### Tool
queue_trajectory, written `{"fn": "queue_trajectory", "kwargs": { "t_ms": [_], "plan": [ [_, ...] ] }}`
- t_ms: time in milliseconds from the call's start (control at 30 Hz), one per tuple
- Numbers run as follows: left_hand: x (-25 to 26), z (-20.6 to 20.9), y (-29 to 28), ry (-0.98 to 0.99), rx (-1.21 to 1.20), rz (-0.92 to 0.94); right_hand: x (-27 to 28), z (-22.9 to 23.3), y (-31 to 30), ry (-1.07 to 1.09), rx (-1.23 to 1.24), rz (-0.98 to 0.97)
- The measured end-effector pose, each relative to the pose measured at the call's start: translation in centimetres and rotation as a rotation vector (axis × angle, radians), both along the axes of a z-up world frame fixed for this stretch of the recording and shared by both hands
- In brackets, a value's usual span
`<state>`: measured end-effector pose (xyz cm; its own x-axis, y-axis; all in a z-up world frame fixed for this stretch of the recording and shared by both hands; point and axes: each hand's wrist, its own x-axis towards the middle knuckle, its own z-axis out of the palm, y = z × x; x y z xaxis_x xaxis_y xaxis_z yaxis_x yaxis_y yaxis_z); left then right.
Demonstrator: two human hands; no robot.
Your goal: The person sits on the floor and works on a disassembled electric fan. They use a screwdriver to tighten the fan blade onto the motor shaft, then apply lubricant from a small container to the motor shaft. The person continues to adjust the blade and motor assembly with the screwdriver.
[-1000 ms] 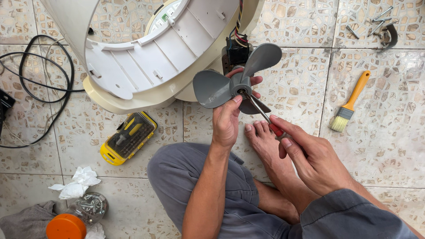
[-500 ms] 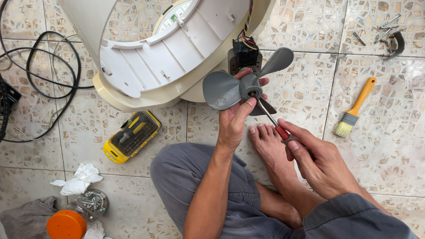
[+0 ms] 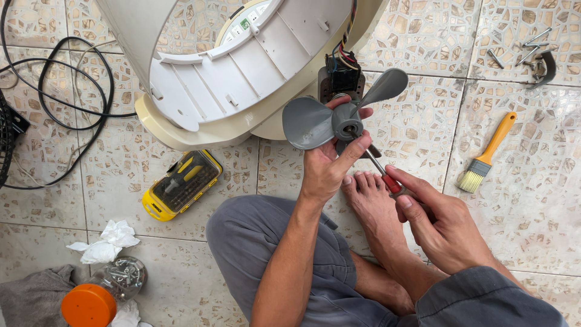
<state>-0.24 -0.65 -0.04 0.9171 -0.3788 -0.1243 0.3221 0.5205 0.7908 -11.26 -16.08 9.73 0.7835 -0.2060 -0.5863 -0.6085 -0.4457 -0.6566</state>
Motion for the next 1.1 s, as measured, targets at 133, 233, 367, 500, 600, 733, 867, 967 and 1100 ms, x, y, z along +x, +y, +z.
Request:
{"fn": "queue_trajectory", "kwargs": {
  "t_ms": [133,233,367,500,600,733,867,967,1100],
  "plan": [
    [0.08,-0.04,-0.12,0.019,0.027,0.004,0.12,-0.07,0.01,-0.081,0.000,0.003],
    [0.00,-0.09,-0.19,0.031,0.028,0.008,0.21,0.02,0.04,-0.054,-0.015,0.000],
    [-0.06,-0.17,-0.19,0.017,0.025,0.007,0.56,0.08,0.05,-0.063,-0.047,0.041],
    [-0.06,-0.30,-0.15,0.035,0.045,0.009,0.76,0.13,0.10,-0.082,-0.039,0.063],
    [-0.08,-0.34,-0.19,0.030,0.040,0.024,0.79,0.08,0.14,-0.067,-0.053,0.064],
    [-0.04,-0.37,-0.15,-0.010,0.030,0.040,0.74,-0.14,0.14,-0.057,-0.053,0.058],
    [-0.08,-0.26,0.06,-0.006,-0.040,0.033,0.63,-0.33,0.18,-0.087,-0.033,0.053],
    [-0.06,-0.08,0.24,-0.014,-0.060,0.010,0.55,-0.46,0.15,-0.025,-0.033,0.012],
    [-0.13,0.13,0.33,0.029,-0.082,-0.003,0.34,-0.67,0.05,-0.009,-0.049,-0.003]
  ]
}}
